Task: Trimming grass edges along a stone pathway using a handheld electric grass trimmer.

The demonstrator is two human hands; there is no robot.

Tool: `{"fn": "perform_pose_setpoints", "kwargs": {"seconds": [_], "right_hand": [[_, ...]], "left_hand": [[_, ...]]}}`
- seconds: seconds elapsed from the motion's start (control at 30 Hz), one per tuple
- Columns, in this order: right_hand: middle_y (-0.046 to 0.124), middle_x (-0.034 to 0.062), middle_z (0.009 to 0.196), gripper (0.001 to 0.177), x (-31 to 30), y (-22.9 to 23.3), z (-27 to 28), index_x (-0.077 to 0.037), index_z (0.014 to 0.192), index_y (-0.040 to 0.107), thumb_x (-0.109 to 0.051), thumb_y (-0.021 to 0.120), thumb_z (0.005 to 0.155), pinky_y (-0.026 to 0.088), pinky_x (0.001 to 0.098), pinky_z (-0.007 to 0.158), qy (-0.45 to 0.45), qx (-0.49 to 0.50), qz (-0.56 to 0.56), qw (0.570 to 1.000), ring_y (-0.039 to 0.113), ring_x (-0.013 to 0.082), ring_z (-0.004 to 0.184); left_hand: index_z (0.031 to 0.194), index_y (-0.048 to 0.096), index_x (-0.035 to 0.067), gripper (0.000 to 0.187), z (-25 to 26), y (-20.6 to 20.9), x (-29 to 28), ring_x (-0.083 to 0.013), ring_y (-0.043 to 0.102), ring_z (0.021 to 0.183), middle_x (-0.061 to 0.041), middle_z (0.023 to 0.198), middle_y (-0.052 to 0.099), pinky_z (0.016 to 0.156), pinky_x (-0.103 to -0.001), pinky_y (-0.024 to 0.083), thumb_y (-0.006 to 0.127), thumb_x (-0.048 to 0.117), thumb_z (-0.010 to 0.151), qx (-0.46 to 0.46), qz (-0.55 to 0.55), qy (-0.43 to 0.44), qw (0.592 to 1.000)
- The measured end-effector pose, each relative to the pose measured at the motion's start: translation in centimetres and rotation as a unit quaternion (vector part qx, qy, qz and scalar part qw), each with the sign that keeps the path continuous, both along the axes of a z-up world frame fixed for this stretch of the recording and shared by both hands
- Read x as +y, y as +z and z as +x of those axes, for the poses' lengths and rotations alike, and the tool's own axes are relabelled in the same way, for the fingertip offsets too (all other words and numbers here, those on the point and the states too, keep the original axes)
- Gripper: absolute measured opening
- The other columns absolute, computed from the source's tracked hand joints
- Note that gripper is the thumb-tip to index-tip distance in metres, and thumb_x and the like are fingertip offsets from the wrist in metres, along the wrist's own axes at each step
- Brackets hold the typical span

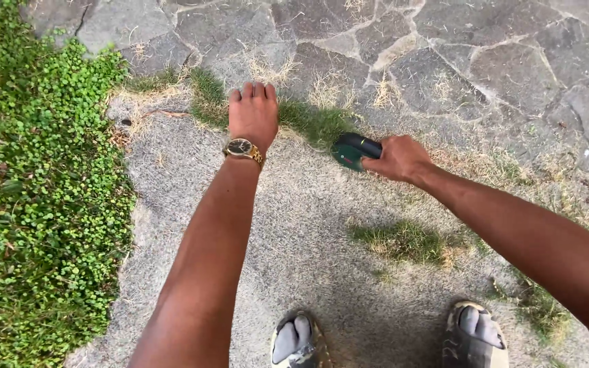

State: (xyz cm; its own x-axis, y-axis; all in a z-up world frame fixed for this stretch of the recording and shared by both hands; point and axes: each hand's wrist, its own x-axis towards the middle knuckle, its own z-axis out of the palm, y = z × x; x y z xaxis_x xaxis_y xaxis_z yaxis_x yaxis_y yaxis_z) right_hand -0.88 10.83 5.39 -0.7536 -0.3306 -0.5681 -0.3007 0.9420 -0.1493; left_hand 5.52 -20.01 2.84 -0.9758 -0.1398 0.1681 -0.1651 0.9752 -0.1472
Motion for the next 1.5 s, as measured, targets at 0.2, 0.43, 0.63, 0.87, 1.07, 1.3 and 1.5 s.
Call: {"fn": "perform_pose_setpoints", "kwargs": {"seconds": [0.2,0.43,0.63,0.87,1.07,1.3,1.5], "right_hand": [[0.067,0.0062,0.068,0.050,-1.2,1.9,-0.7,-0.011,0.108,0.078,-0.056,0.072,0.086,0.045,0.0311,0.044,0.058,0.013,0.065,0.996,0.059,0.0140,0.053],[0.068,0.0064,0.066,0.048,-1.2,0.8,-2.6,-0.012,0.107,0.075,-0.055,0.072,0.085,0.052,0.0352,0.045,0.101,0.006,0.064,0.993,0.063,0.0151,0.052],[0.066,0.0084,0.062,0.047,-2.9,0.8,-2.4,-0.007,0.115,0.070,-0.044,0.073,0.086,0.042,0.0324,0.032,0.077,-0.004,-0.022,0.997,0.055,0.0147,0.041],[0.064,0.0056,0.063,0.044,-4.7,0.9,-4.2,-0.007,0.109,0.072,-0.043,0.076,0.084,0.039,0.0308,0.033,0.123,0.007,-0.011,0.992,0.048,0.0121,0.041],[0.065,0.0078,0.067,0.047,-6.4,1.5,-4.6,-0.006,0.105,0.073,-0.049,0.075,0.087,0.038,0.0319,0.036,0.154,0.015,0.046,0.987,0.049,0.0138,0.045],[0.065,0.0063,0.067,0.046,-8.2,2.9,-3.9,-0.007,0.103,0.075,-0.049,0.074,0.086,0.040,0.0342,0.038,0.148,0.015,0.029,0.988,0.050,0.0131,0.044],[0.066,0.0093,0.067,0.043,-9.0,2.2,-4.6,-0.007,0.107,0.072,-0.045,0.073,0.088,0.039,0.0345,0.035,0.170,0.019,0.038,0.984,0.048,0.0128,0.043]], "left_hand": [[0.121,0.056,0.006,0.028,0.5,1.1,1.2,-0.0260,0.055,0.122,-0.010,0.120,0.064,0.098,-0.045,0.043,0.056,0.015,0.095,0.005,0.064,0.083,0.994],[0.125,0.056,0.006,0.033,2.3,-2.0,-2.6,-0.0268,0.054,0.120,-0.013,0.123,0.063,0.101,-0.047,0.041,0.052,0.020,0.096,-0.012,0.003,0.023,1.000],[0.137,0.051,0.006,0.038,5.2,-0.6,-5.2,-0.0254,0.052,0.126,-0.014,0.134,0.058,0.107,-0.045,0.040,0.047,0.019,0.101,-0.184,-0.034,0.020,0.982],[0.131,0.057,0.006,0.033,6.9,1.0,-6.1,-0.0273,0.052,0.130,-0.014,0.133,0.061,0.108,-0.045,0.041,0.047,0.017,0.102,-0.168,-0.005,0.063,0.984],[0.132,0.057,0.007,0.034,7.8,0.9,-5.8,-0.0277,0.054,0.128,-0.013,0.133,0.061,0.105,-0.046,0.043,0.046,0.018,0.102,-0.159,-0.004,0.069,0.985],[0.135,0.055,0.006,0.035,7.4,2.2,-5.0,-0.0283,0.053,0.130,-0.015,0.136,0.059,0.108,-0.047,0.042,0.045,0.020,0.105,-0.215,-0.008,0.067,0.974],[0.137,0.052,0.006,0.036,6.8,1.5,-5.1,-0.0282,0.049,0.135,-0.015,0.140,0.056,0.114,-0.047,0.038,0.045,0.019,0.105,-0.233,0.019,0.064,0.970]]}}
